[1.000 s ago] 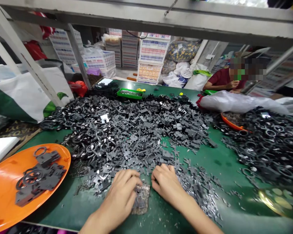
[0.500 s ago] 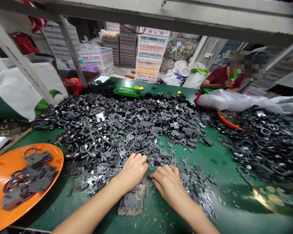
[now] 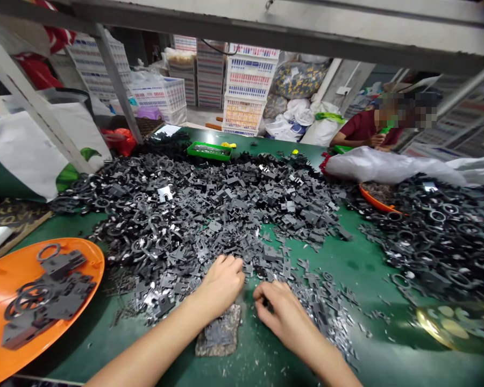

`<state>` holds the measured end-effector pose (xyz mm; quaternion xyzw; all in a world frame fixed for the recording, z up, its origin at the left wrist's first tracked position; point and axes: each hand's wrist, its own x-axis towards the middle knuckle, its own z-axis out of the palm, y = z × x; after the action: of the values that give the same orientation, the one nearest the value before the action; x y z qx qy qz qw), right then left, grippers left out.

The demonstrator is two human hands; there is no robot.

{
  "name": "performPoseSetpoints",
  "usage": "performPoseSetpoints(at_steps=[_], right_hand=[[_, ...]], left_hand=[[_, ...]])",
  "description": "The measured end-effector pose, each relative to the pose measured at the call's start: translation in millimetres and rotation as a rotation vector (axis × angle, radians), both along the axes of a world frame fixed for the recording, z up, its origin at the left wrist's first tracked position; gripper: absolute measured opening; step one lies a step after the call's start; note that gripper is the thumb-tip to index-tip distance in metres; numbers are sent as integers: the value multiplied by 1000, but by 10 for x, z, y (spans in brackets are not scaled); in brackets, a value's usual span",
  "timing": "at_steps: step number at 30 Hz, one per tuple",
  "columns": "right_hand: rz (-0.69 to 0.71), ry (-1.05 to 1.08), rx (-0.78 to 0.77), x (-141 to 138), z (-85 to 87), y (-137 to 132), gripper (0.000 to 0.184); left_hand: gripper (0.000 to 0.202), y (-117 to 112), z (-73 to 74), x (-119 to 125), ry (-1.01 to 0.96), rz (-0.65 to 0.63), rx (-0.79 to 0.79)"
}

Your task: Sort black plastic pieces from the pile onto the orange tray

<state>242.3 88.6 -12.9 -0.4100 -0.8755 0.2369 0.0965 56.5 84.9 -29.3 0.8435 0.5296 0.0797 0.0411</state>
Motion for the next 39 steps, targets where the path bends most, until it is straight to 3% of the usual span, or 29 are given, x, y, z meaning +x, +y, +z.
performPoseSetpoints(at_steps=[10, 17, 21, 25, 27, 30, 32, 37, 39], right_hand=[[-161, 326, -32, 95, -22, -88, 17], [-347, 519, -92, 168, -73, -112, 23], [-423, 650, -249, 162, -65, -154, 25], [-348, 753, -397, 32, -26, -241, 27], [-298, 761, -376, -41, -17, -296, 25], [-294, 730, -267, -101, -13, -365, 19], [-307, 720, -246, -107, -5, -388, 17], [-244, 665, -317, -93, 21, -400, 19], [-241, 631, -372, -99, 20, -408, 20]], left_hand=[[15, 18, 87, 20, -35, -39, -27], [6, 39, 153, 59, -249, -22, -105], [7, -71, 279, 107, -505, 102, -182], [20, -310, 329, 201, -743, 230, -313], [25, -433, 331, 236, -969, 264, -442], [31, -558, 312, 243, -1466, 314, -694], [33, -604, 276, 218, -1618, 357, -739], [20, -712, 188, 126, -1424, 413, -477], [26, -769, 198, 101, -1265, 396, -408]])
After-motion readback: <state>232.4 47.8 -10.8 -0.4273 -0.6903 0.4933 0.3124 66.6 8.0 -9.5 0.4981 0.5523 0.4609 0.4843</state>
